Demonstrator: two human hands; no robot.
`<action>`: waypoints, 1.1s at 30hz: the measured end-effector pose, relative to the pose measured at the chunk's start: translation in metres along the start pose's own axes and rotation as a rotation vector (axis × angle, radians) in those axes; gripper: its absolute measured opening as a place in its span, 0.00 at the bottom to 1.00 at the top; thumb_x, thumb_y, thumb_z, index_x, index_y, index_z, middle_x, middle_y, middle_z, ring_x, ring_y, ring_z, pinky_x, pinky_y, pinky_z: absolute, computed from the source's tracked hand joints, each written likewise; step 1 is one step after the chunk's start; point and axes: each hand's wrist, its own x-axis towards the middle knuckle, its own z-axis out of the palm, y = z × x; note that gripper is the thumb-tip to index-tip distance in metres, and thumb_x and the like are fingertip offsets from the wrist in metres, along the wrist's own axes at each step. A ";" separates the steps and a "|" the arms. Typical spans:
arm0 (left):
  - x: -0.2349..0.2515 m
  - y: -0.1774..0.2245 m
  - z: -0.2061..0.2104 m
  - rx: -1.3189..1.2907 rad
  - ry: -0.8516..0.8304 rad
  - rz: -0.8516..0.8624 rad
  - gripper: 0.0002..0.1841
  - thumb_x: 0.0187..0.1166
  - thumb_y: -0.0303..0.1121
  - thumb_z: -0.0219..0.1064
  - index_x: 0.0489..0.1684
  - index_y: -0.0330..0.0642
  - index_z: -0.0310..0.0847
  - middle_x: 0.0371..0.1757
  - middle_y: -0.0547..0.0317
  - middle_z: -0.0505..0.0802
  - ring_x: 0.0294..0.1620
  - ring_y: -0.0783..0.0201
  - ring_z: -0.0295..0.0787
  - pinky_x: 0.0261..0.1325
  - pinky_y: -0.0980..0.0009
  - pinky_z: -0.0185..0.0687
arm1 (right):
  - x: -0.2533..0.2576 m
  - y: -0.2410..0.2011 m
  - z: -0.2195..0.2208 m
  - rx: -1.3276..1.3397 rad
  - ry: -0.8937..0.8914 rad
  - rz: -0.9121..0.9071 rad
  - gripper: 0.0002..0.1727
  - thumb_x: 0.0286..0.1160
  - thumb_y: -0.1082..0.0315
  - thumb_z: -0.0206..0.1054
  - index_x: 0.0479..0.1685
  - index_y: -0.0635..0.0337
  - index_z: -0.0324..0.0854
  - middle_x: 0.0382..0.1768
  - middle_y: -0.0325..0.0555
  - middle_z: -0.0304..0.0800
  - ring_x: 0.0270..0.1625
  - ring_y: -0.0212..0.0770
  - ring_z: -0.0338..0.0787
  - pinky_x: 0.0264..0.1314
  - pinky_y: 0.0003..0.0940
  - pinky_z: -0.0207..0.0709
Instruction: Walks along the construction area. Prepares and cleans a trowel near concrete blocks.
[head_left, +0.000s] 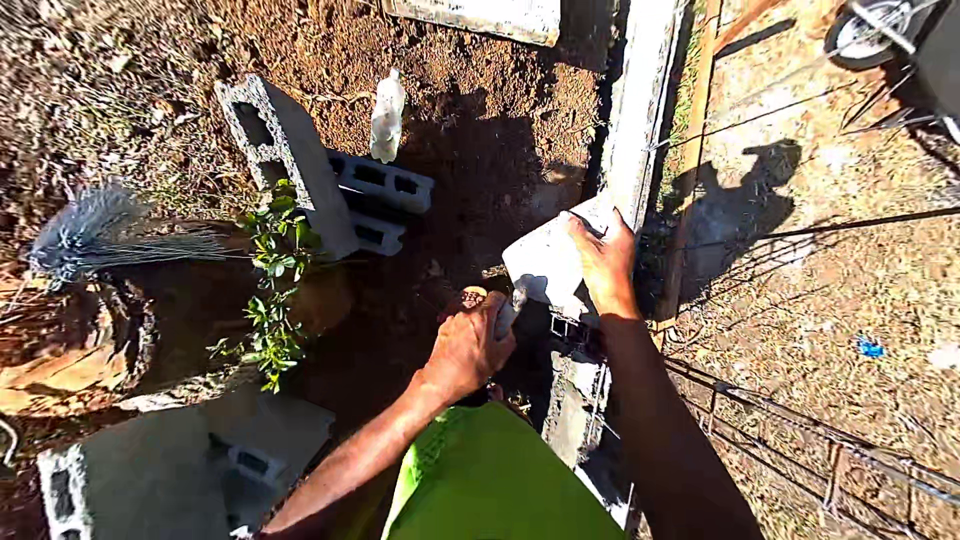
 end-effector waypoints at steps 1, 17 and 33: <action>-0.012 0.002 0.007 -0.009 -0.012 0.031 0.24 0.79 0.45 0.63 0.72 0.47 0.78 0.51 0.44 0.93 0.54 0.43 0.92 0.57 0.41 0.83 | -0.008 0.001 -0.009 -0.041 0.032 -0.008 0.33 0.71 0.39 0.75 0.67 0.52 0.83 0.52 0.46 0.93 0.53 0.43 0.92 0.58 0.52 0.85; -0.224 -0.091 0.121 -0.734 0.446 0.131 0.19 0.74 0.34 0.72 0.60 0.33 0.81 0.46 0.45 0.91 0.46 0.55 0.90 0.53 0.53 0.86 | -0.185 0.055 -0.008 0.139 -0.344 -0.005 0.15 0.91 0.65 0.55 0.56 0.70 0.79 0.35 0.37 0.83 0.33 0.25 0.84 0.45 0.25 0.85; -0.156 -0.185 -0.068 -1.180 1.241 0.177 0.20 0.78 0.33 0.69 0.62 0.30 0.75 0.44 0.49 0.89 0.38 0.65 0.87 0.44 0.66 0.87 | -0.032 -0.173 0.195 -0.296 -0.660 -0.491 0.19 0.90 0.61 0.60 0.49 0.75 0.81 0.38 0.45 0.86 0.36 0.23 0.85 0.46 0.22 0.82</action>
